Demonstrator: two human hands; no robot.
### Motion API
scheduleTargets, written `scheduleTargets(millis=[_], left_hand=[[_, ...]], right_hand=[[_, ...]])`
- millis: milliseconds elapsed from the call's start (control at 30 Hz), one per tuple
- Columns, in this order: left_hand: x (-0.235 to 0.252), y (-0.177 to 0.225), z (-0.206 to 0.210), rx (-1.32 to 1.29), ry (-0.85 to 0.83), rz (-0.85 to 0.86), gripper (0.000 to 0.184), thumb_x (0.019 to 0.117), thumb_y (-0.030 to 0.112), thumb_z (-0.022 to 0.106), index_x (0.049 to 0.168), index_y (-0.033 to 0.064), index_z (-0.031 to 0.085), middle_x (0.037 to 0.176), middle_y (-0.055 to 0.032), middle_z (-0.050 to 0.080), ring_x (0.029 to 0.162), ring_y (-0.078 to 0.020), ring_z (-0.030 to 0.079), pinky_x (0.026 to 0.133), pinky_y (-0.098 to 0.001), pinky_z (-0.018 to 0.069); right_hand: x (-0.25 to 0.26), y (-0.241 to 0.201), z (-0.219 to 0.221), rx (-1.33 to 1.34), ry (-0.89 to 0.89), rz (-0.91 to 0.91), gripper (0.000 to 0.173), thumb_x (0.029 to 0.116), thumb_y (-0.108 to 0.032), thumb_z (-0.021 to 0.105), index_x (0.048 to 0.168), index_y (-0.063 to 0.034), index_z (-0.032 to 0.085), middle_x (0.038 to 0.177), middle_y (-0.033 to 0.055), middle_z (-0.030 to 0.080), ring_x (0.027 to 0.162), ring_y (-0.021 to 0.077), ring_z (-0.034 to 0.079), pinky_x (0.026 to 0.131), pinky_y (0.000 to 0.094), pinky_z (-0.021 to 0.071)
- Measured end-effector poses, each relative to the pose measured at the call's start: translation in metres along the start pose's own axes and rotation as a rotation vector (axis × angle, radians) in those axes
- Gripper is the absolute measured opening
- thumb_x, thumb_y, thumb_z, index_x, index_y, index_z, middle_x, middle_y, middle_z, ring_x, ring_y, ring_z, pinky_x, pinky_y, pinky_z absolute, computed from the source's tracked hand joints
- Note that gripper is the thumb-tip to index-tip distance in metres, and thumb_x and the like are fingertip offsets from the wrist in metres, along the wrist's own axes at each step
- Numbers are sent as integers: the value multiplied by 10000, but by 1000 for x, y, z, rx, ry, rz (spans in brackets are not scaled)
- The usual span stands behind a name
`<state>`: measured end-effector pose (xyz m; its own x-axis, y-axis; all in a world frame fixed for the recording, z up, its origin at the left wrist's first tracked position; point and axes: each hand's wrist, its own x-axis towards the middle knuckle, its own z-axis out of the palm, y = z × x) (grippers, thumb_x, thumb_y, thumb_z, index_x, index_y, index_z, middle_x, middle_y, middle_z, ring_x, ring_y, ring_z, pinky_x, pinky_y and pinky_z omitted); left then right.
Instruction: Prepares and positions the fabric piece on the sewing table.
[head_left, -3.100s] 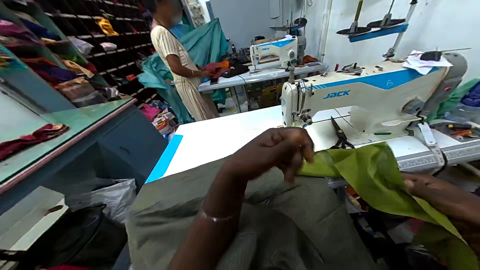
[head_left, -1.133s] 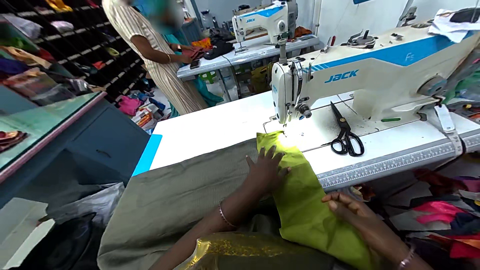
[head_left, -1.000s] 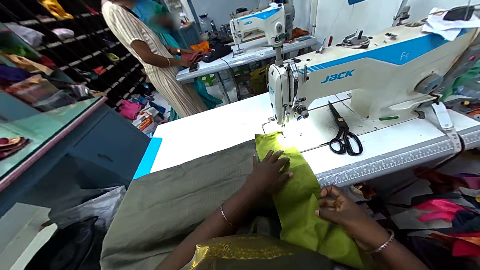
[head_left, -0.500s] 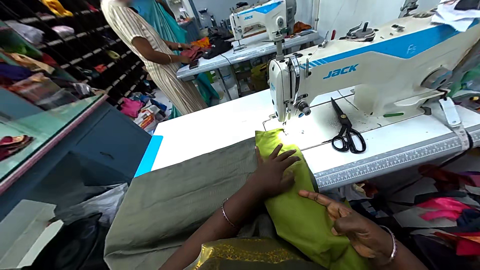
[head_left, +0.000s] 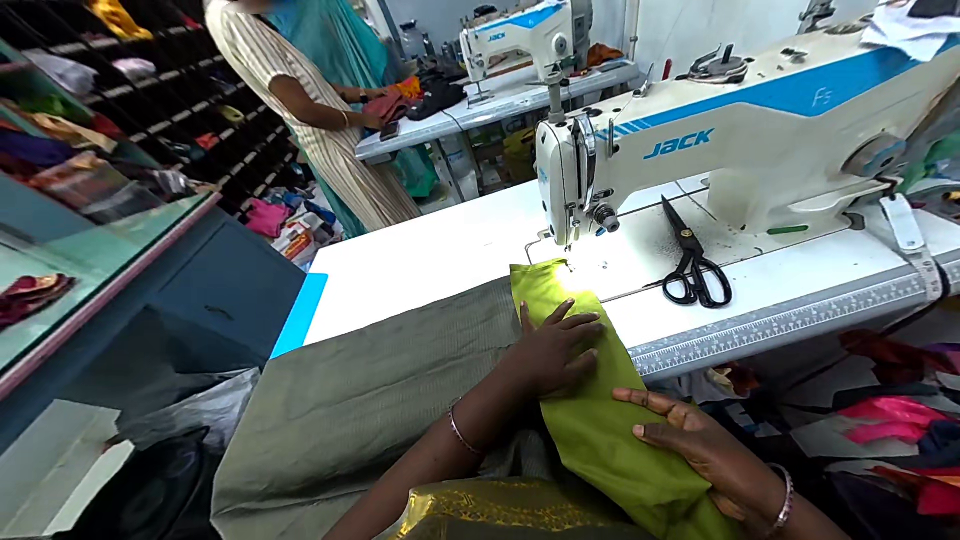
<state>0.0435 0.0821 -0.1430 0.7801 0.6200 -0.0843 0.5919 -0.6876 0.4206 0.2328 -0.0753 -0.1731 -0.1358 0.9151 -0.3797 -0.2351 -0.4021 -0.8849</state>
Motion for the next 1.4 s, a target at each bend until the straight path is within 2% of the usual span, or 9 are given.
scheduleTargets(millis=[300,433,567,700,833,1100,1167,1400], left_hand=[[-2,4,2,16,-12,5,438,1064,366,532,1474,217,579,1587,45,477,1579,-292,213,1128,-823,-26],[-4,-6,20,53,72,58,520,1008,435,600,1481,223,558,1579,43,472,1559,-273,263,1117,-845,36],[-8,-19,25,73,86,87,581,969,470,625,1498,244,539,1591,60,459,1562,-252,261,1123,-835,24],[-9,-24,20,56,60,92,587,972,490,609,1504,257,532,1595,72,452,1567,-227,245,1130,-824,4],[-4,-28,18,50,69,93,596,973,487,614,1508,238,532,1594,57,458,1565,-239,252,1122,-831,1],[15,-43,8,48,94,92,558,992,476,599,1495,238,549,1581,63,475,1554,-236,284,1139,-819,34],[21,-48,5,16,83,89,549,999,461,595,1489,216,557,1586,51,472,1559,-242,270,1139,-813,5],[27,-49,-12,1,105,74,526,993,398,622,1466,171,582,1557,10,512,1531,-278,332,1147,-808,44]], right_hand=[[2,1,-3,-6,-1,4,440,963,-55,562,1402,-76,588,1322,82,659,1052,150,702,842,292,606],[4,2,-3,21,-21,11,455,948,-37,573,1402,-74,565,1328,83,649,1062,157,700,844,300,613],[5,3,-1,42,-58,14,535,907,-7,601,1431,-76,511,1370,82,619,1105,154,686,869,303,609],[7,2,5,53,-80,22,546,912,20,599,1441,-65,494,1381,83,611,1110,144,685,885,298,605],[11,-2,6,-5,-54,1,549,913,5,603,1449,-66,503,1447,69,568,1168,121,653,915,275,584],[29,-20,6,-47,-10,-20,528,934,-23,627,1447,-50,507,1409,88,597,1116,128,677,872,265,595],[34,-25,6,-93,0,-20,512,942,-31,631,1441,-53,517,1426,85,582,1129,119,664,883,259,582],[43,-34,9,-233,47,-31,556,921,-57,680,1451,-60,512,1431,99,571,1164,125,648,917,271,574]])
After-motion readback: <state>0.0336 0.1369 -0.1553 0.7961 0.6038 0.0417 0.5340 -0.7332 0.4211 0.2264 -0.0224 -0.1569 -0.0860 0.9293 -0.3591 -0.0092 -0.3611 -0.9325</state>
